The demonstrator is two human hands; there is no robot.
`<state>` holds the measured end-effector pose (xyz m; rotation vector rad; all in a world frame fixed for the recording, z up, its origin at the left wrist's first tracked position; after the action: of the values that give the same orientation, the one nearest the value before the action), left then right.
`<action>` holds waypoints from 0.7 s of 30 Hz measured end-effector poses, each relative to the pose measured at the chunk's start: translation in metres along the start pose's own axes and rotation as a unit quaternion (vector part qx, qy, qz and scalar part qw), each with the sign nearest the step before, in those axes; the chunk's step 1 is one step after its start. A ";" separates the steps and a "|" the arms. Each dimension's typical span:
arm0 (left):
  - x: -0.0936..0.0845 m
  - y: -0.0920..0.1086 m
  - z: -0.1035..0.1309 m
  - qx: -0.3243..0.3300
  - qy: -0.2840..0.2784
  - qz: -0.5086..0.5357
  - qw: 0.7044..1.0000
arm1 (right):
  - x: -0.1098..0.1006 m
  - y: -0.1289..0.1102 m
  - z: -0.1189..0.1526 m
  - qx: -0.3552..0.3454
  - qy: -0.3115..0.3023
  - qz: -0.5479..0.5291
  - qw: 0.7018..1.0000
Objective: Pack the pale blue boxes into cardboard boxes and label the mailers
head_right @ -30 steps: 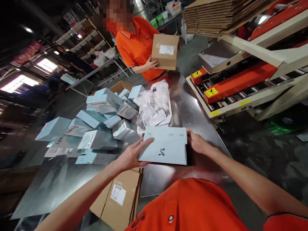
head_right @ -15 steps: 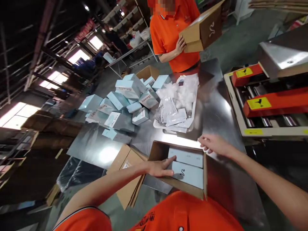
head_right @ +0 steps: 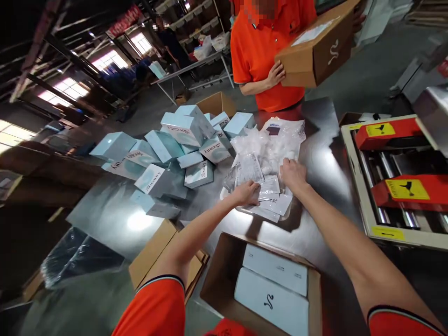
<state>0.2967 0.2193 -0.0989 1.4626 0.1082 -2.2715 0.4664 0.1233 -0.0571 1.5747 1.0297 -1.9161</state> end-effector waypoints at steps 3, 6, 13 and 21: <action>0.010 -0.012 -0.011 0.032 -0.006 0.048 0.998 | -0.011 0.010 -0.021 0.036 0.068 0.010 0.997; 0.013 -0.026 -0.010 0.052 0.004 0.121 0.991 | -0.009 0.020 -0.038 0.070 0.053 -0.042 0.995; 0.008 -0.025 -0.003 0.005 0.051 0.151 0.987 | -0.039 0.031 -0.024 0.117 0.064 -0.134 0.982; -0.036 -0.075 0.089 -0.055 0.273 0.410 0.869 | -0.120 0.004 0.151 -0.027 0.050 -0.291 0.955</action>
<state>0.2037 0.2722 -0.0407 1.6287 -0.1860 -1.1323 0.4039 -0.0103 0.0675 1.4521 1.7270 -2.1559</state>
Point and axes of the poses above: each hand's wrist, its own z-axis away from the middle knuckle, its own x-axis out of the palm, y = z × x, the point moved 5 cm from there along -z, towards the middle knuckle, and after that the axes turned 3 degrees about -y, right-handed, at the moved point
